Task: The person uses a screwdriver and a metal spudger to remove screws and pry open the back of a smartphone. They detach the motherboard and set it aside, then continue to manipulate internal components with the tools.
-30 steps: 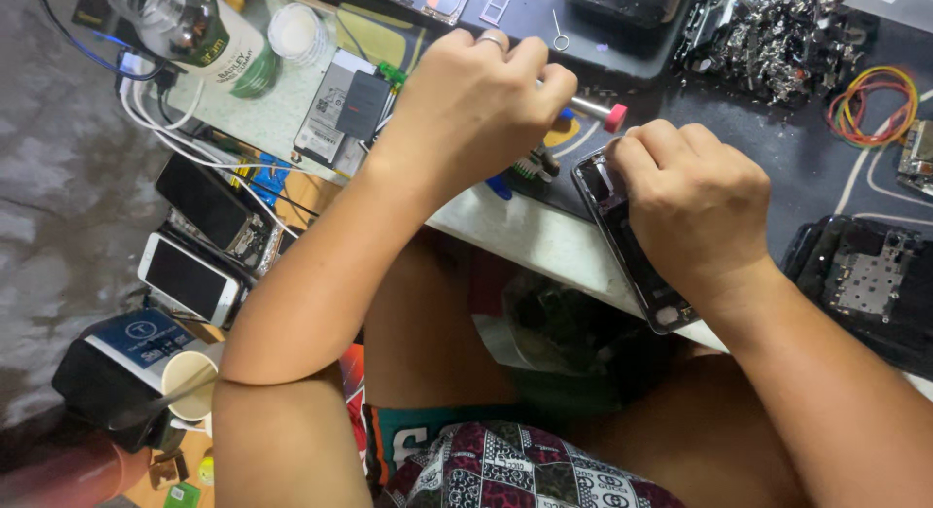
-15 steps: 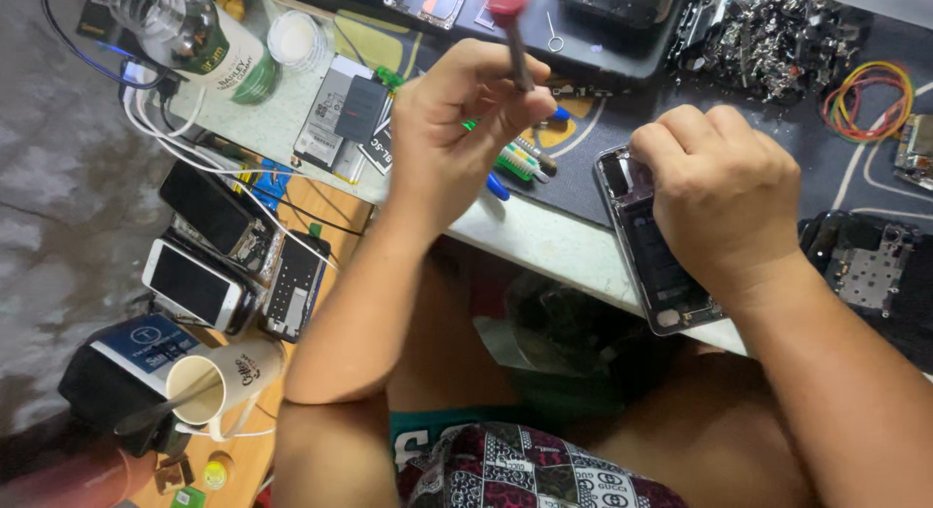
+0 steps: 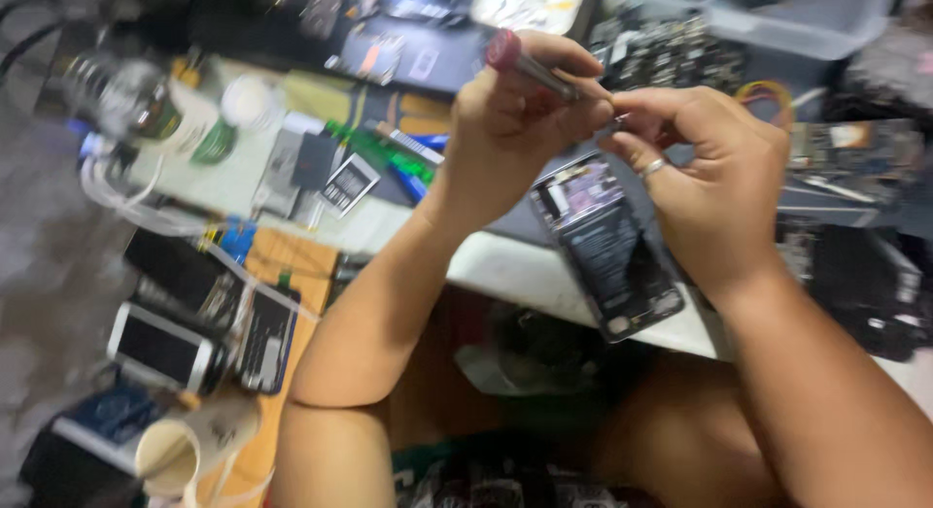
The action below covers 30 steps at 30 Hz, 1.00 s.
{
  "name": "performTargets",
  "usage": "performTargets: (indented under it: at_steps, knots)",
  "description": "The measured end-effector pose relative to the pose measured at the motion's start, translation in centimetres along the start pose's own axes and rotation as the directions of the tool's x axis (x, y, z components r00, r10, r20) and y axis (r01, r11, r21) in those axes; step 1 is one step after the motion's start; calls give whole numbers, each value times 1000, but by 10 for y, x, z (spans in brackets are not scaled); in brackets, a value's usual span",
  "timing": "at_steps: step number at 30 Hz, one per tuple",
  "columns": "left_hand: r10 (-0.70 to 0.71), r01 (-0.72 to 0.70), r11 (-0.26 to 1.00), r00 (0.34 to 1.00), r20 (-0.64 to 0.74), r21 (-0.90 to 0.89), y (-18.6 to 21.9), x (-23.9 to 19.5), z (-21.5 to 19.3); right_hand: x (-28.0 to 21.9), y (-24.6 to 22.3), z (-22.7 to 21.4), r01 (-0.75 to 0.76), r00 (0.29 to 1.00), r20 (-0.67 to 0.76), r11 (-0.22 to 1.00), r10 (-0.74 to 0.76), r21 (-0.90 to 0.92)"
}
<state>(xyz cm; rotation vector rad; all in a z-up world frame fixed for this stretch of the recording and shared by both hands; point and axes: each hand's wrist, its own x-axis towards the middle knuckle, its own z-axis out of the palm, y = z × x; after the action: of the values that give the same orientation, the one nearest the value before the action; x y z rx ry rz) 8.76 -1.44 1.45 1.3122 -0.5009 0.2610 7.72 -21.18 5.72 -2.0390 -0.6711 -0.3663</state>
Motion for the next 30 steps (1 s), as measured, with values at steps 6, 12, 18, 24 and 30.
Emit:
performTargets:
  at_steps: [6,12,18,24,30]
  knots:
    - [-25,25,999,1000,-9,-25,-5,25,13,5,15,-5,-158,982,-95,986,162,42]
    - [-58,57,998,998,-6,-39,-15,7,8,8,25,-2,-60,998,6,997,60,-48]
    - [-39,42,995,999,-28,95,-16,3,5,8,20,1,-50,999,6,995,51,-84]
    - [-36,37,995,999,-9,95,-12,2,5,8,18,0,-107,994,13,992,108,-63]
    - [24,-24,996,1000,-2,83,-13,4,8,7,23,2,-145,989,-29,987,143,-75]
